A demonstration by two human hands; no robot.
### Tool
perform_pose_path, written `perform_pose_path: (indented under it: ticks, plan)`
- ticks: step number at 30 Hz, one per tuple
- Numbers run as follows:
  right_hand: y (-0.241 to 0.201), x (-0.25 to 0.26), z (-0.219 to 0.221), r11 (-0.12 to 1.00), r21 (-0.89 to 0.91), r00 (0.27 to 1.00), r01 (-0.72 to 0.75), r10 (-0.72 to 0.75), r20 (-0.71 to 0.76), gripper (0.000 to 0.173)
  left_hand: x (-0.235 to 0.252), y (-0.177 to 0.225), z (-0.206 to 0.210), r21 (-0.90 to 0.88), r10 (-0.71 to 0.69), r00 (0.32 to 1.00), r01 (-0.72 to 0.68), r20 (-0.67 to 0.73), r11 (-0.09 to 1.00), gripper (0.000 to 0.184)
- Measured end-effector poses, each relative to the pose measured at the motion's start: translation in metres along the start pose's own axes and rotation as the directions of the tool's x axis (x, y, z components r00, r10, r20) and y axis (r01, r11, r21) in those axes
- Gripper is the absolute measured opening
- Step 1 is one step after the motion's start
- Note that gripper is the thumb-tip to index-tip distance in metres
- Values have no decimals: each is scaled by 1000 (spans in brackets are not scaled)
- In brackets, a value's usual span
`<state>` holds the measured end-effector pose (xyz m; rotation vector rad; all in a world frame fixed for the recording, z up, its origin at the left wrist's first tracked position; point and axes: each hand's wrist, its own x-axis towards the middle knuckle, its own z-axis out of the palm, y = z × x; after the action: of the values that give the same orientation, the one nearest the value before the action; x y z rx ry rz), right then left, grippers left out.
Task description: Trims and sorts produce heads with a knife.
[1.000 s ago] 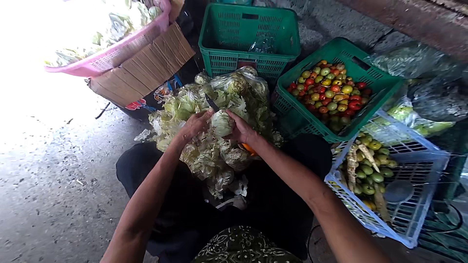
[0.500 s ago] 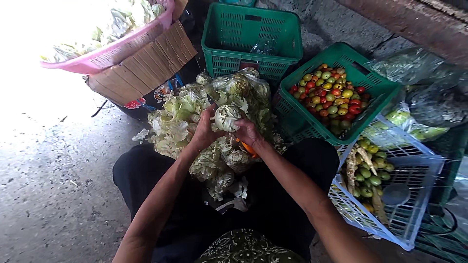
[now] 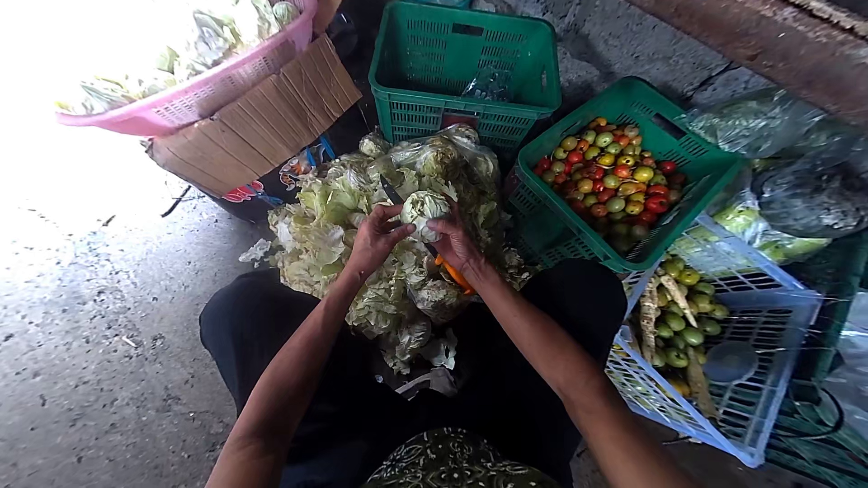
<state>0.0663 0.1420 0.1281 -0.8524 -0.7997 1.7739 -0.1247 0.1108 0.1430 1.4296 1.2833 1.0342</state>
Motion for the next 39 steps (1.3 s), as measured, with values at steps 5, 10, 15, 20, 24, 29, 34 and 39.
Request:
perform_pose_path:
  ticks: [5, 10, 15, 20, 24, 29, 34, 39]
  plan:
    - [6, 1, -6, 999, -38, 1000, 4, -5, -15, 86, 4, -16, 1, -122, -36, 999, 37, 11, 992, 35]
    - [2, 2, -11, 985, -151, 993, 79, -65, 96, 89, 6, -22, 3, -277, -121, 992, 110, -21, 954, 16]
    - [-8, 0, -4, 889, -434, 975, 144, -53, 215, 104, 5, -13, -2, -245, -236, 970, 241, 50, 939, 52]
    - [-9, 0, 0, 778, -595, 969, 205, -75, 236, 94, 13, -8, -2, -379, -159, 987, 151, 9, 913, 24]
    - [-11, -1, 0, 805, -583, 980, 109, 10, 198, 119, 15, -10, 2, -262, 23, 1000, -25, -8, 965, 23]
    - [-6, -4, -5, 894, -448, 979, -7, 97, 179, 70, 9, -20, -7, -52, 120, 988, -115, 96, 992, 30]
    - [-5, -7, 1, 730, -616, 953, 298, -194, 232, 76, 11, -4, 2, -2, -103, 991, 103, -82, 995, 56]
    - [1, 1, -10, 644, -656, 918, 395, -297, 261, 99, 18, -3, -3, 84, 28, 993, -18, -116, 996, 23]
